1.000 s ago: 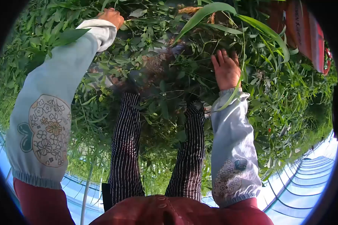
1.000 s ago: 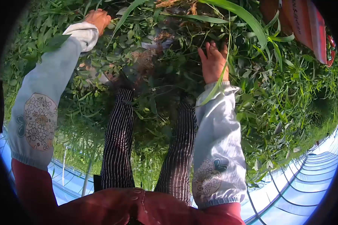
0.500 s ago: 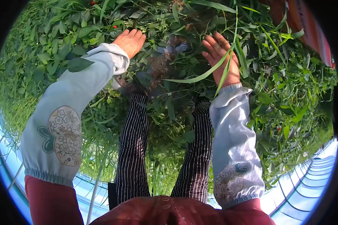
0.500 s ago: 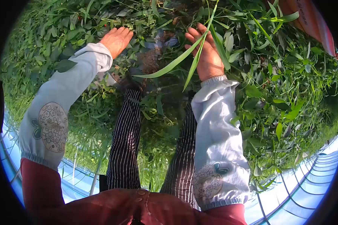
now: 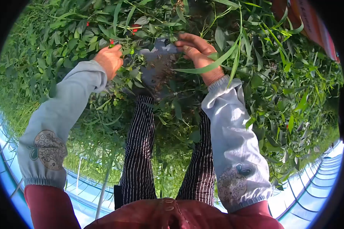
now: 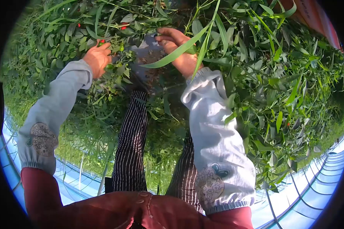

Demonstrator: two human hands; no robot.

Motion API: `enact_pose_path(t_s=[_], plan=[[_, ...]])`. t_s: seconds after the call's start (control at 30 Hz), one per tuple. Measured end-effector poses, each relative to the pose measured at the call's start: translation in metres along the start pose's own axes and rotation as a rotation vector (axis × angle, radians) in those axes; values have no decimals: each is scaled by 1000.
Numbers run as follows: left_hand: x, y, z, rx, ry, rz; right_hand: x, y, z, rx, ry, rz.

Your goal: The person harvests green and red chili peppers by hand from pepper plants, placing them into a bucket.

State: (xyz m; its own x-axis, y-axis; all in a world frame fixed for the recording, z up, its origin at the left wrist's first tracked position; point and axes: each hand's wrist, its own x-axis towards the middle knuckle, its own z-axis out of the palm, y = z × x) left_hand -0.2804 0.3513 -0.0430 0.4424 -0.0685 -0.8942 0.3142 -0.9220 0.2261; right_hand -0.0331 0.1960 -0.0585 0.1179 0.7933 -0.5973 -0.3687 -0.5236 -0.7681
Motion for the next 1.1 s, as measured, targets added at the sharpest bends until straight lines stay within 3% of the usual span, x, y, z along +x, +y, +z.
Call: enact_pose_path(t_s=[0.07,0.13,0.23,0.27,0.3,0.33,0.37,0.43,0.47,0.53,0.6,0.67,0.73,0.83,0.93,1.0,1.03,1.1], plan=[[-32,-13,-13,-94,-29,78,14,6,19,-65,-71,-63],[-58,-29,-25,-224,4,87,34,14,32,-415,-123,-32],[-93,-68,-40,-482,209,67,62,50,37,-401,37,31],[-99,-78,-50,-639,192,-44,63,49,34,-434,98,109],[-111,-89,-67,-857,67,-286,63,48,33,-427,121,145],[-109,-129,-55,-686,-84,-346,62,52,32,-425,141,178],[-113,-152,-38,-796,146,-219,57,52,35,-425,139,209],[-119,-162,-38,-1146,298,-178,46,63,46,-388,142,148],[-118,-158,-48,-1399,214,-271,37,48,55,-387,94,178],[-113,-175,-25,-1381,333,-308,25,29,82,-287,8,264],[-115,-162,-38,-1389,236,-267,25,35,105,-264,-54,213],[-105,-158,-29,-1397,216,-247,27,26,136,-36,-42,93],[-105,-150,-29,-1331,182,-366,35,11,157,93,-30,-33],[-89,-148,-17,-1387,120,-195,47,-25,167,-275,154,-197],[-84,-127,-24,-1405,127,-141,56,-43,172,-585,201,-339],[-77,-120,-23,-1357,123,-81,63,-45,173,-687,74,-292],[-78,-114,-25,-1320,216,-142,66,-47,174,-745,14,-271],[-76,-109,-37,-1181,148,-107,65,-48,173,-860,-92,-180]])
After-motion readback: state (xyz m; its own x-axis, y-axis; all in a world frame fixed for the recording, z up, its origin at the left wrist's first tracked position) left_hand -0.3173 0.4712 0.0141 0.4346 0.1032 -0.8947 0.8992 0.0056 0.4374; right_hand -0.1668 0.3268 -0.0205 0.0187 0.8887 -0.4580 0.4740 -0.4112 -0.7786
